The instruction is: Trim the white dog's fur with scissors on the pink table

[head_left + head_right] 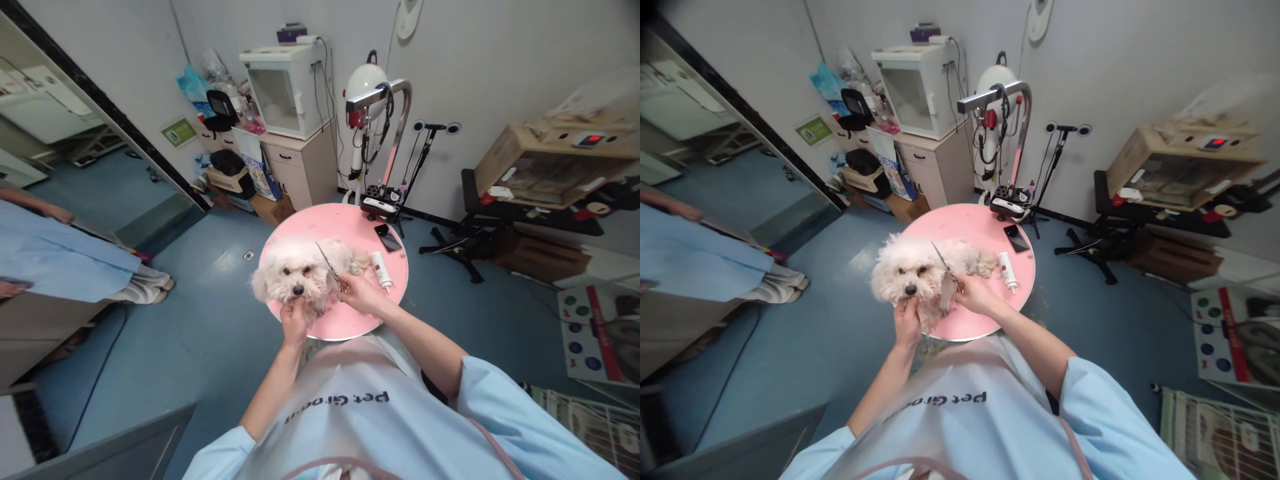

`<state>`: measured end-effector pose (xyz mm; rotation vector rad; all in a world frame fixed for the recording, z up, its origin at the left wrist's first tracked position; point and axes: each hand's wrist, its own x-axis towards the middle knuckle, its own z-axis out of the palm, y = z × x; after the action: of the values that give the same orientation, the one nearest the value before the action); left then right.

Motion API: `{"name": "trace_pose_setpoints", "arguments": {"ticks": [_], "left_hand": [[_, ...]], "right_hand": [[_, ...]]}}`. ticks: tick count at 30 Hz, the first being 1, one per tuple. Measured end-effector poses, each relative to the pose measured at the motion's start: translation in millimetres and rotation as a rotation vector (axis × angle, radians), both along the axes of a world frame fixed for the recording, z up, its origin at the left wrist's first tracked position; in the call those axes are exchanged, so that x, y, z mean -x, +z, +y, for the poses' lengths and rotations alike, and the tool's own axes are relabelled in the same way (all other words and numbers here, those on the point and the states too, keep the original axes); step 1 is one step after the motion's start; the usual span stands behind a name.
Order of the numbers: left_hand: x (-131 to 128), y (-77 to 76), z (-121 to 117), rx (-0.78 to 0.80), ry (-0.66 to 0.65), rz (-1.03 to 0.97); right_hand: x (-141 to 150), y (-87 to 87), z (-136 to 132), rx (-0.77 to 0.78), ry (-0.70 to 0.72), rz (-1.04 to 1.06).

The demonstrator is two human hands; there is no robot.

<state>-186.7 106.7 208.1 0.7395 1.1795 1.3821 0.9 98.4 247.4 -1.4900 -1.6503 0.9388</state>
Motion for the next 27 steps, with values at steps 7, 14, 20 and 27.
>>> {"name": "trace_pose_setpoints", "arguments": {"ticks": [7,14,20,27], "left_hand": [[5,5.3,-2,-0.002,-0.001,-0.076],[16,7.5,-1,-0.008,-0.013,-0.045],[19,10.2,0,0.003,-0.013,-0.054],[21,9.2,2,0.016,0.006,-0.095]], "right_hand": [[4,-8.8,3,0.081,0.028,0.112],[6,-7.7,-5,0.068,-0.034,0.163],[8,-4.9,-2,0.052,-0.003,0.110],[6,-3.1,15,0.109,0.033,0.048]]}}
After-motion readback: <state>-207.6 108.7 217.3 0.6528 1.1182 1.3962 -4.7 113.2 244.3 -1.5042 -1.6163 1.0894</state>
